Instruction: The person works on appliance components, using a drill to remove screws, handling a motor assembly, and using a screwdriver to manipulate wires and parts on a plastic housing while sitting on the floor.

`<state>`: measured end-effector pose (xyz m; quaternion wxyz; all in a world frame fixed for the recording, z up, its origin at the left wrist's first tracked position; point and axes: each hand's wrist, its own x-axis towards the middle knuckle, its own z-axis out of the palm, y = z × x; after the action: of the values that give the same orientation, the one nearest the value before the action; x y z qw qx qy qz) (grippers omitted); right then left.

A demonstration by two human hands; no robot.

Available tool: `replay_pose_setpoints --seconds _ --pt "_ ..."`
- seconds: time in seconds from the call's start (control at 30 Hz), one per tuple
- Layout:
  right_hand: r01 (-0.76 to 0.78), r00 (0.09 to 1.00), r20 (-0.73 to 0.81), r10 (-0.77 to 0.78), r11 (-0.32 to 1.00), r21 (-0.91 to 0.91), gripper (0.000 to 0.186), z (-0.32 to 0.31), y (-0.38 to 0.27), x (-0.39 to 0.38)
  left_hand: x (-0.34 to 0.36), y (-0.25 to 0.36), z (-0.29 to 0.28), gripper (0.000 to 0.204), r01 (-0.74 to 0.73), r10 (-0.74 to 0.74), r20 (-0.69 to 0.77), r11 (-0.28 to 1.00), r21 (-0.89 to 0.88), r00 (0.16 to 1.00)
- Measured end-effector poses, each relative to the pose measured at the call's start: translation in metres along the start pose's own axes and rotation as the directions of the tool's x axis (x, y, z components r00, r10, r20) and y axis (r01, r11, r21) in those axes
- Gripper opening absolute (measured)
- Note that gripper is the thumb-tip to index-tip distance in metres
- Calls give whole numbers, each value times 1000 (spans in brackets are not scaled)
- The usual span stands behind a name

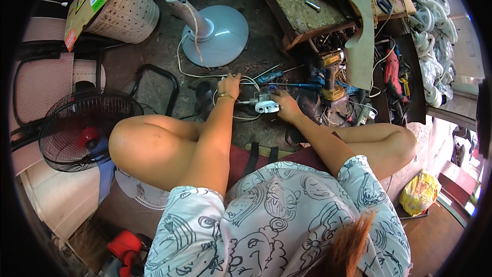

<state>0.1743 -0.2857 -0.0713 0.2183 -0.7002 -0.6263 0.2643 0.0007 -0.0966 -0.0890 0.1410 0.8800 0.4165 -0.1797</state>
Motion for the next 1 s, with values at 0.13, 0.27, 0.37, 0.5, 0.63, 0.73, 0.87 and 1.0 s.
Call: replay_pose_setpoints --seconds 0.13,0.27,0.37,0.5,0.63,0.73,0.87,1.0 --pt "-114 991 -66 119 990 81 43 -1 -4 -7 18 -16 17 45 45 -49 -80 998 -50 996" --pt "-473 854 -61 517 820 321 46 7 -18 -24 43 -41 4 18 -77 76 13 994 81 997" --pt "-361 859 -243 450 870 335 41 26 -21 -36 64 -61 -14 22 76 -65 -142 995 71 988" --pt "-422 802 -224 554 790 445 30 35 -22 -31 76 -81 -53 26 177 -174 -103 984 12 979" --pt "-462 720 -111 686 592 660 29 40 -40 -20 75 -96 -65 45 322 -329 -15 930 -177 944" --pt "-433 667 -38 744 430 792 30 54 -44 -10 70 -91 -69 57 183 -196 -43 961 -208 980" --pt "-512 650 -151 745 576 637 27 79 -43 1 59 -71 -66 66 115 -115 14 964 -241 993" --pt "-580 560 6 829 386 717 27 62 -51 15 41 -59 -45 58 96 -123 -71 947 -307 990"
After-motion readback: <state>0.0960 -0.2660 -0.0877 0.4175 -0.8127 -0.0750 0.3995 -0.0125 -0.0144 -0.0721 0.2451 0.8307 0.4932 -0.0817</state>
